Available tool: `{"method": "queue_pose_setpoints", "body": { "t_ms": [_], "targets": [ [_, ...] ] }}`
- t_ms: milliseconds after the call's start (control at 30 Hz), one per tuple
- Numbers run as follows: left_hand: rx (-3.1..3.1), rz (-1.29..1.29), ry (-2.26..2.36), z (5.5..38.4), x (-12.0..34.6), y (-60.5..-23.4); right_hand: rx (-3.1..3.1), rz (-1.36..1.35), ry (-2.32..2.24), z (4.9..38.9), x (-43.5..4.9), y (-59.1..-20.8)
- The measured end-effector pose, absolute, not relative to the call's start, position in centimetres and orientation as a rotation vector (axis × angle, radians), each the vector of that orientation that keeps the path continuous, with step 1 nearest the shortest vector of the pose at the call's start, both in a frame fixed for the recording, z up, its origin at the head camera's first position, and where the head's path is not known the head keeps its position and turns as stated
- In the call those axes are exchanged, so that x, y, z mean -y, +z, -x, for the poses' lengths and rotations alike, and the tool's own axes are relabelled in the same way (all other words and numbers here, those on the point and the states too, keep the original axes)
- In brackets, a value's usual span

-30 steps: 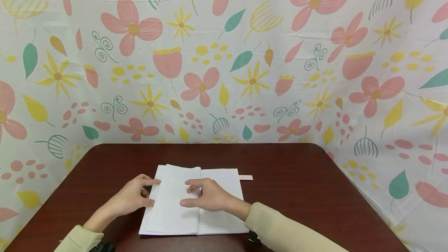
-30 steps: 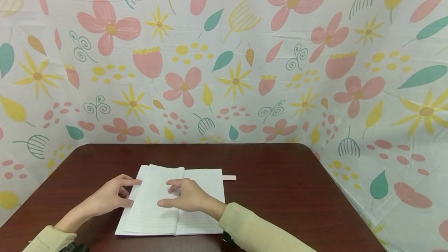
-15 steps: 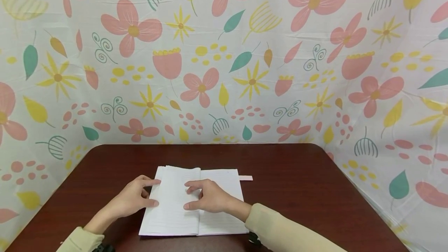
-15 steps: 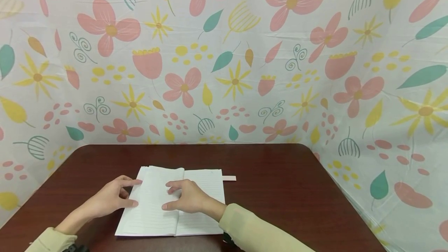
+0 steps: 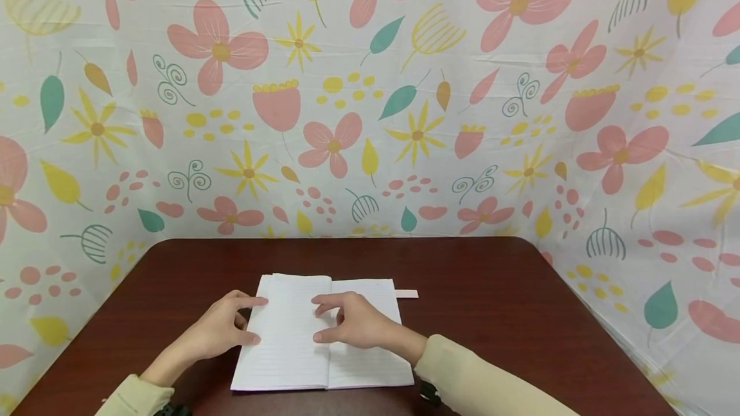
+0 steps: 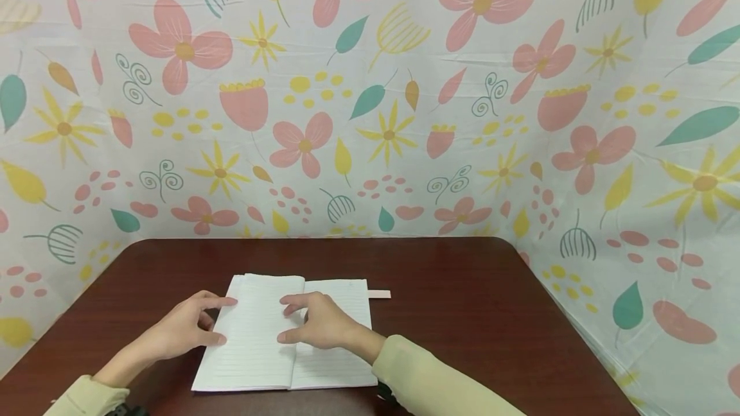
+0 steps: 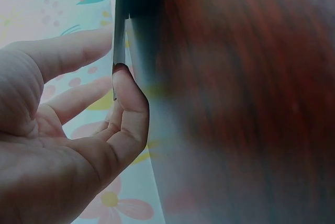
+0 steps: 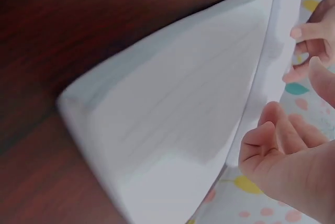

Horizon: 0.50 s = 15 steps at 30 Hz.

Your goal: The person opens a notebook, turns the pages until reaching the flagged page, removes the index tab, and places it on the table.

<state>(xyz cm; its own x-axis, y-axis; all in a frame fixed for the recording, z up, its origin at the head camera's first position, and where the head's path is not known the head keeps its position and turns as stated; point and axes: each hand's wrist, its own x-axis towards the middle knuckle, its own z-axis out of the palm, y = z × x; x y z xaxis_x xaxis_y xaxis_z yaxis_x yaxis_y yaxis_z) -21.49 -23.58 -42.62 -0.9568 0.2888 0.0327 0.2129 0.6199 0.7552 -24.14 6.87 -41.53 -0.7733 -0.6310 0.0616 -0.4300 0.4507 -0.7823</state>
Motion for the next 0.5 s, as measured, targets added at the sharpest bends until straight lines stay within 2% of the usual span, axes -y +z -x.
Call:
{"method": "queue_pose_setpoints", "body": {
  "t_ms": [500],
  "targets": [
    [-2.706, -0.399, 1.273, 21.4, 23.6, -42.5, -2.674, 0.978, -1.003, 24.9, -14.6, -42.0]
  ]
}}
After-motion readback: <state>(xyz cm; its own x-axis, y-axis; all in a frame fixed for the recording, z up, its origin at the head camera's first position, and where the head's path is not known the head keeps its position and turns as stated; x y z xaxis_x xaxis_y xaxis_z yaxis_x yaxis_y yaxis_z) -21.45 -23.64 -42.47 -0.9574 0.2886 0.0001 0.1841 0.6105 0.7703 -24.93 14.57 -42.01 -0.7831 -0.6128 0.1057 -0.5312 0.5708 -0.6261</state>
